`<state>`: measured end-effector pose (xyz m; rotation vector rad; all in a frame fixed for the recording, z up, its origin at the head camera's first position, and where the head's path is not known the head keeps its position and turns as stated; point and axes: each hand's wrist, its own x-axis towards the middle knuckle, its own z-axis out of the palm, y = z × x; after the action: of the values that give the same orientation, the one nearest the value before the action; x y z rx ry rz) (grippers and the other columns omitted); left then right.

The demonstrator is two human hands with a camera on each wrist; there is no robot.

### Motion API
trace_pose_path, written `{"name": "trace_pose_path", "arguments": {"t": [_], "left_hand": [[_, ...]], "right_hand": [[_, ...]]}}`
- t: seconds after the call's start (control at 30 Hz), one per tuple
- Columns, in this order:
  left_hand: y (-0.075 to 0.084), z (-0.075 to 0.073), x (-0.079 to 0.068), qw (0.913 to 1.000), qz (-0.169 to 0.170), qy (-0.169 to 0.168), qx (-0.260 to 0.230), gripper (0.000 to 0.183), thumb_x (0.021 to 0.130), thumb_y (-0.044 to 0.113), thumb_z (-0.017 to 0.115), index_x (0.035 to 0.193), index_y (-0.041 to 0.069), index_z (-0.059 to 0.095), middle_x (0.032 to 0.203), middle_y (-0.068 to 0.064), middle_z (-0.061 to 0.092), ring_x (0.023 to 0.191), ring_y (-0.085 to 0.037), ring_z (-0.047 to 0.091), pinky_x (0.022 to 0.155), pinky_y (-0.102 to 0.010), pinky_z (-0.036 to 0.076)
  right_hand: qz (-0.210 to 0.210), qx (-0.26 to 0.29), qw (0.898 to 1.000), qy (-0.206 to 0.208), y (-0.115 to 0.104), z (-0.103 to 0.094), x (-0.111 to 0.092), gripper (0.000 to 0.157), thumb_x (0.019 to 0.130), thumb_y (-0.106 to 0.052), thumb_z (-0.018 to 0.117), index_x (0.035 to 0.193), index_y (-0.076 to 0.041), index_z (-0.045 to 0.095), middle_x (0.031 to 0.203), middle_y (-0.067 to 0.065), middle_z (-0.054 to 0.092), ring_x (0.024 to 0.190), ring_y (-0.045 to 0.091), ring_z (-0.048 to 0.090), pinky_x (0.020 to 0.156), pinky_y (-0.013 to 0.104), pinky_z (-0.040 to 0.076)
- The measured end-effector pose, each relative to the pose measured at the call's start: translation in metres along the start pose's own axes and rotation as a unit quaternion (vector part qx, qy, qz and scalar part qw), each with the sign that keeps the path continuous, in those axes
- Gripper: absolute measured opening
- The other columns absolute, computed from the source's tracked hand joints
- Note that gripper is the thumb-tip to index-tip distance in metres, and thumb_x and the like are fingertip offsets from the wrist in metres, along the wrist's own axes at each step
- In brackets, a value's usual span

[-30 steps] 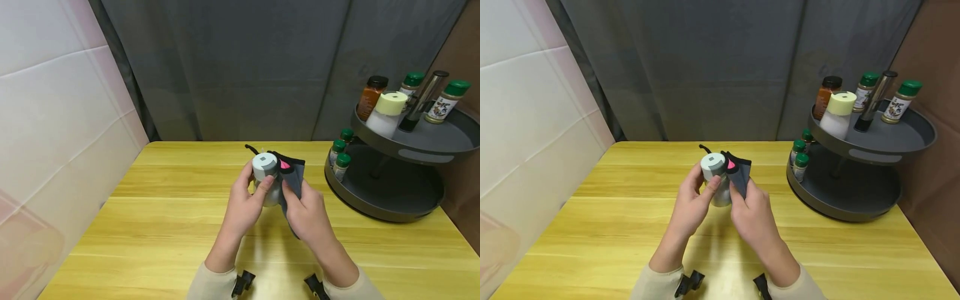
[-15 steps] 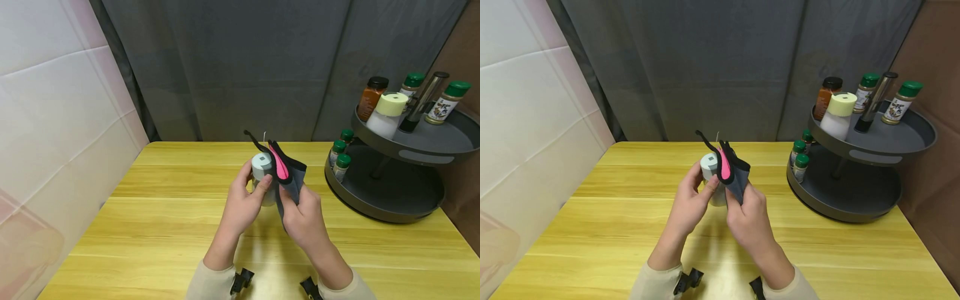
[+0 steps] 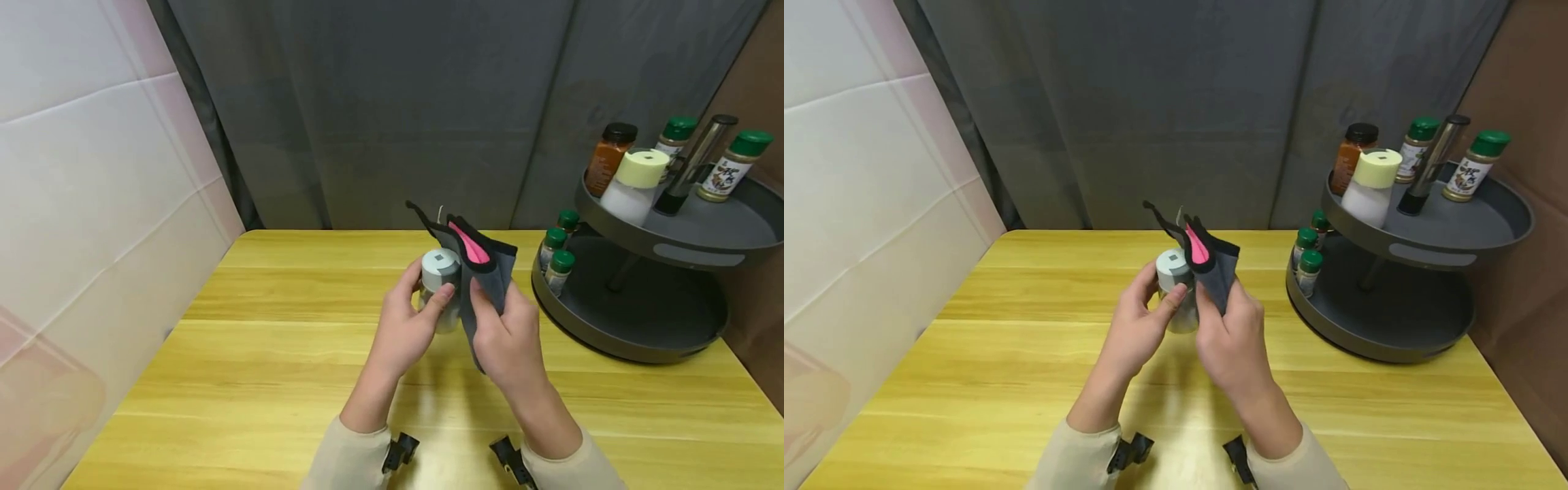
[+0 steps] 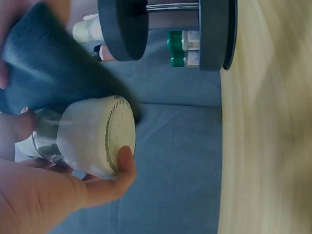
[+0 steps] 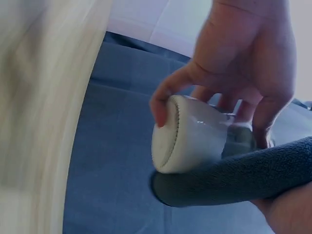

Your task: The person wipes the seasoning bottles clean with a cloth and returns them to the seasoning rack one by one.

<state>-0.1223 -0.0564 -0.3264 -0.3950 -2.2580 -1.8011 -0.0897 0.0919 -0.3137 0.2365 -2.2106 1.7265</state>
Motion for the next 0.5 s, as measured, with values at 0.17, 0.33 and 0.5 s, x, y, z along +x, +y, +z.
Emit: {"name": "trace_pose_path", "arguments": {"t": [0.17, 0.33, 0.5], "left_hand": [[-0.005, 0.004, 0.002, 0.9997, -0.011, 0.002, -0.019, 0.049, 0.104, 0.023, 0.070, 0.151, 0.012, 0.057, 0.143, -0.011, 0.067, 0.136, -0.033, 0.060, 0.115, -0.060, 0.048], [-0.007, 0.004, 0.004, 0.9994, -0.010, 0.026, -0.020, 0.053, 0.103, 0.021, 0.071, 0.153, 0.010, 0.055, 0.146, -0.012, 0.065, 0.140, -0.035, 0.058, 0.119, -0.061, 0.044], [-0.007, 0.009, 0.005, 0.9997, -0.003, 0.012, -0.019, 0.053, 0.103, 0.019, 0.072, 0.152, 0.010, 0.056, 0.146, -0.011, 0.066, 0.139, -0.033, 0.059, 0.120, -0.059, 0.043]], "right_hand": [[-0.070, -0.015, 0.997, 0.033, 0.010, 0.007, -0.005, 0.033, 0.108, -0.006, 0.056, 0.137, 0.005, 0.065, 0.088, 0.017, 0.070, 0.085, 0.024, 0.065, 0.083, 0.018, 0.052], [0.015, -0.044, 0.999, 0.006, 0.023, 0.007, -0.008, 0.026, 0.109, -0.012, 0.057, 0.126, 0.002, 0.071, 0.080, 0.014, 0.067, 0.076, 0.023, 0.061, 0.081, 0.032, 0.053], [0.073, -0.022, 0.997, -0.014, 0.019, -0.006, -0.004, 0.036, 0.111, -0.020, 0.055, 0.139, 0.000, 0.065, 0.133, 0.020, 0.072, 0.116, 0.029, 0.072, 0.102, 0.041, 0.059]]}}
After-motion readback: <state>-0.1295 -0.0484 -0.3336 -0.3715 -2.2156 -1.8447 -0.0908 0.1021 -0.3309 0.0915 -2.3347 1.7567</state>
